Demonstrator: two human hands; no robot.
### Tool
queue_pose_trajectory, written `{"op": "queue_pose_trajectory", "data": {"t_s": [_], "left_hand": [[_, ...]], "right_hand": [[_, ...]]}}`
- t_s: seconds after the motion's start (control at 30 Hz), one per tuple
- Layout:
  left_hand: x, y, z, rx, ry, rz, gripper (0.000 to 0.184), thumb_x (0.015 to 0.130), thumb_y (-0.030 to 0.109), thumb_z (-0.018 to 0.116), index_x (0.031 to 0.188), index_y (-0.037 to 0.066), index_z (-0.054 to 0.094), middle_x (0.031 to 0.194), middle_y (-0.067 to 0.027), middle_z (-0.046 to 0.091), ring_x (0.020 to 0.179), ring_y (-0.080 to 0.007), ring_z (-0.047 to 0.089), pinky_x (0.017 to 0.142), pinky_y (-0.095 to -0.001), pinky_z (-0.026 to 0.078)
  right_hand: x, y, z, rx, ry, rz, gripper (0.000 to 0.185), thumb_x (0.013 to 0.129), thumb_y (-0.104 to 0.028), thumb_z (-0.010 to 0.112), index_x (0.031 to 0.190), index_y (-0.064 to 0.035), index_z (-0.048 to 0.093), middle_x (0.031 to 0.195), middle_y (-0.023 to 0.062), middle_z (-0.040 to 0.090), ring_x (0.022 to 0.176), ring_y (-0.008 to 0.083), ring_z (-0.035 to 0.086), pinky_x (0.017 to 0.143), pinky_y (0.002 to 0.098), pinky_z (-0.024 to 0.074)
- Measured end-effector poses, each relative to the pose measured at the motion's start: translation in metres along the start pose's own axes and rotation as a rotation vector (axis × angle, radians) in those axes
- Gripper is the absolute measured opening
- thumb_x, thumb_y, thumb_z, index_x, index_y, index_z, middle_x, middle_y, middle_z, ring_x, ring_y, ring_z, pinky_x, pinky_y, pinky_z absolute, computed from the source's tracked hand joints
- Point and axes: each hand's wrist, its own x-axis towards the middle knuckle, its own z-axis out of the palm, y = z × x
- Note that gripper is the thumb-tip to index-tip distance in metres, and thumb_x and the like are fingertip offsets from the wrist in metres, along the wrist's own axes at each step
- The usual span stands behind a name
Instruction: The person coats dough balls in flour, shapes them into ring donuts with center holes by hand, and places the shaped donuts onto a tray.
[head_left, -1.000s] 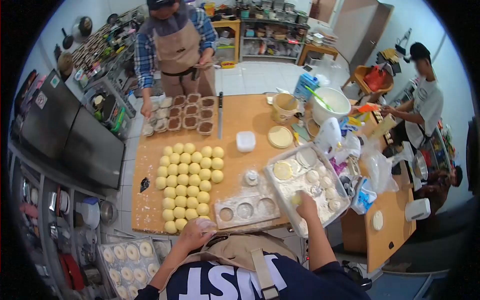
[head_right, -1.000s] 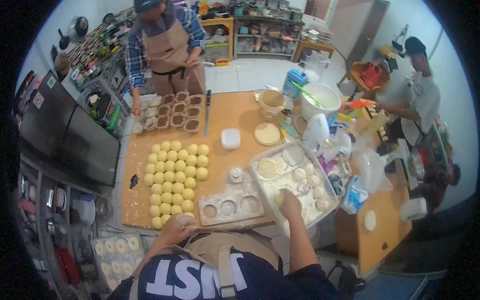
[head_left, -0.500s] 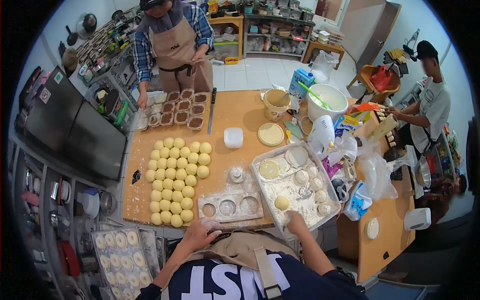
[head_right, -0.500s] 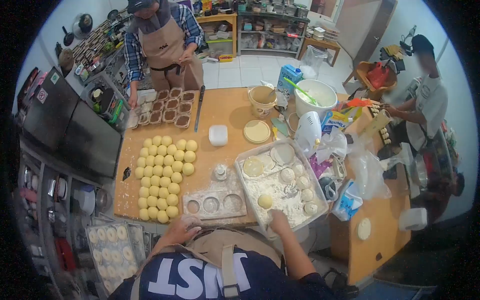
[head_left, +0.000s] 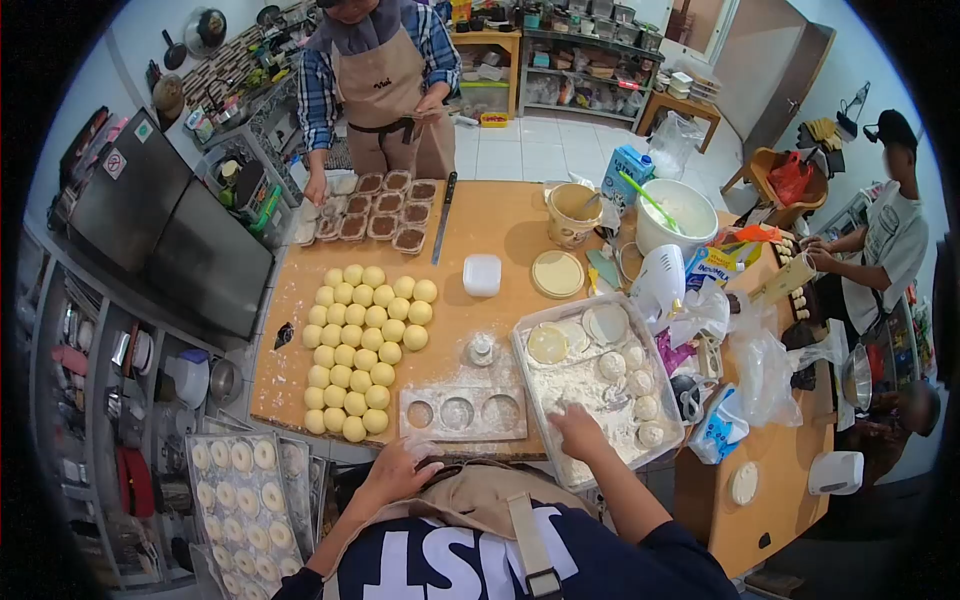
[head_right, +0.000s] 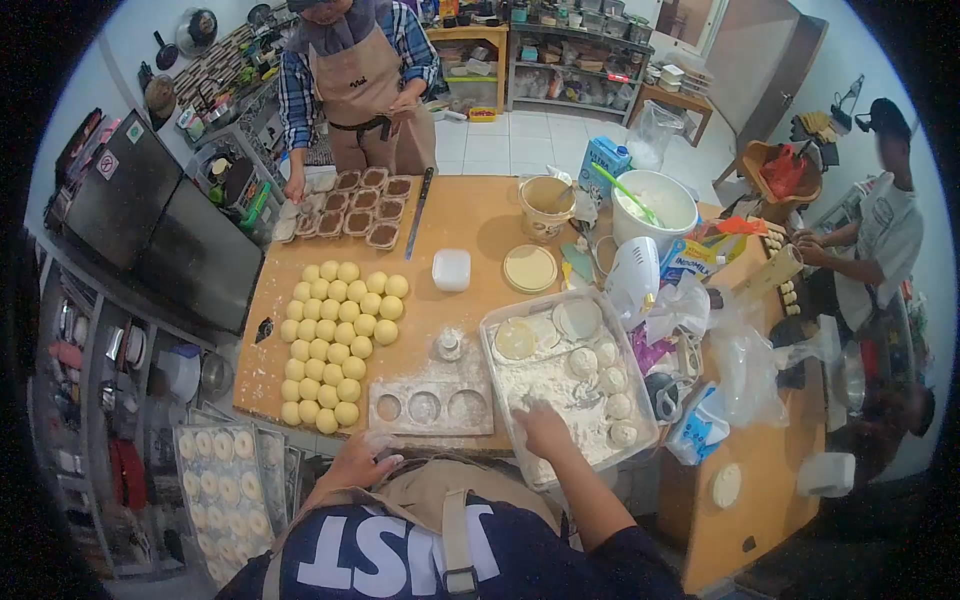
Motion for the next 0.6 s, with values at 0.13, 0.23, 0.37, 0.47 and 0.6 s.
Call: {"op": "queue_pose_trajectory", "data": {"t_s": [0.13, 0.23, 0.37, 0.47, 0.6], "left_hand": [[0.002, -0.002, 0.002, -0.042, -0.02, -0.018, 0.023, 0.079, 0.026, 0.067, 0.094, 0.008, 0.063, 0.092, -0.0132, 0.063, 0.088, -0.0332, 0.058, 0.079, -0.0407, 0.046], [0.005, -0.002, 0.003, -0.036, -0.012, 0.014, 0.023, 0.079, 0.025, 0.067, 0.093, 0.008, 0.063, 0.091, -0.0131, 0.063, 0.087, -0.033, 0.058, 0.078, -0.0408, 0.046], [0.012, -0.003, 0.003, -0.022, -0.028, 0.039, 0.022, 0.079, 0.025, 0.066, 0.094, 0.009, 0.064, 0.092, -0.0128, 0.063, 0.089, -0.0329, 0.058, 0.078, -0.0407, 0.047], [0.013, -0.004, 0.001, -0.051, -0.037, 0.017, 0.022, 0.079, 0.025, 0.066, 0.094, 0.009, 0.064, 0.094, -0.0128, 0.063, 0.09, -0.0332, 0.058, 0.079, -0.0406, 0.047], [0.009, -0.019, 0.009, -0.056, -0.064, 0.02, 0.022, 0.079, 0.025, 0.067, 0.095, 0.009, 0.065, 0.095, -0.0127, 0.063, 0.09, -0.0332, 0.059, 0.08, -0.0406, 0.047]], "right_hand": [[-0.008, 0.04, -0.016, 0.084, 0.058, 0.286, 0.058, 0.067, -0.003, 0.063, 0.124, -0.0137, 0.054, 0.123, 0.0248, 0.051, 0.117, 0.0368, 0.049, 0.095, 0.0423, 0.0433], [-0.006, 0.057, -0.04, 0.133, 0.245, 0.417, 0.059, 0.066, 0.0, 0.059, 0.123, -0.0108, 0.053, 0.115, 0.0272, 0.052, 0.109, 0.0402, 0.053, 0.091, 0.0436, 0.0451], [-0.002, 0.073, -0.035, 0.025, 0.173, 0.388, 0.059, 0.065, 0.003, 0.056, 0.124, -0.0085, 0.052, 0.115, 0.0307, 0.052, 0.108, 0.0425, 0.053, 0.09, 0.0445, 0.0457], [-0.004, 0.089, -0.023, -0.012, 0.18, 0.318, 0.06, 0.066, 0.004, 0.055, 0.125, -0.0055, 0.05, 0.118, 0.0297, 0.052, 0.11, 0.042, 0.052, 0.091, 0.0439, 0.045], [-0.013, 0.084, -0.036, 0.117, 0.409, 0.433, 0.056, 0.067, 0.003, 0.055, 0.122, -0.0038, 0.051, 0.117, 0.027, 0.053, 0.108, 0.0408, 0.053, 0.09, 0.0439, 0.0451]]}}
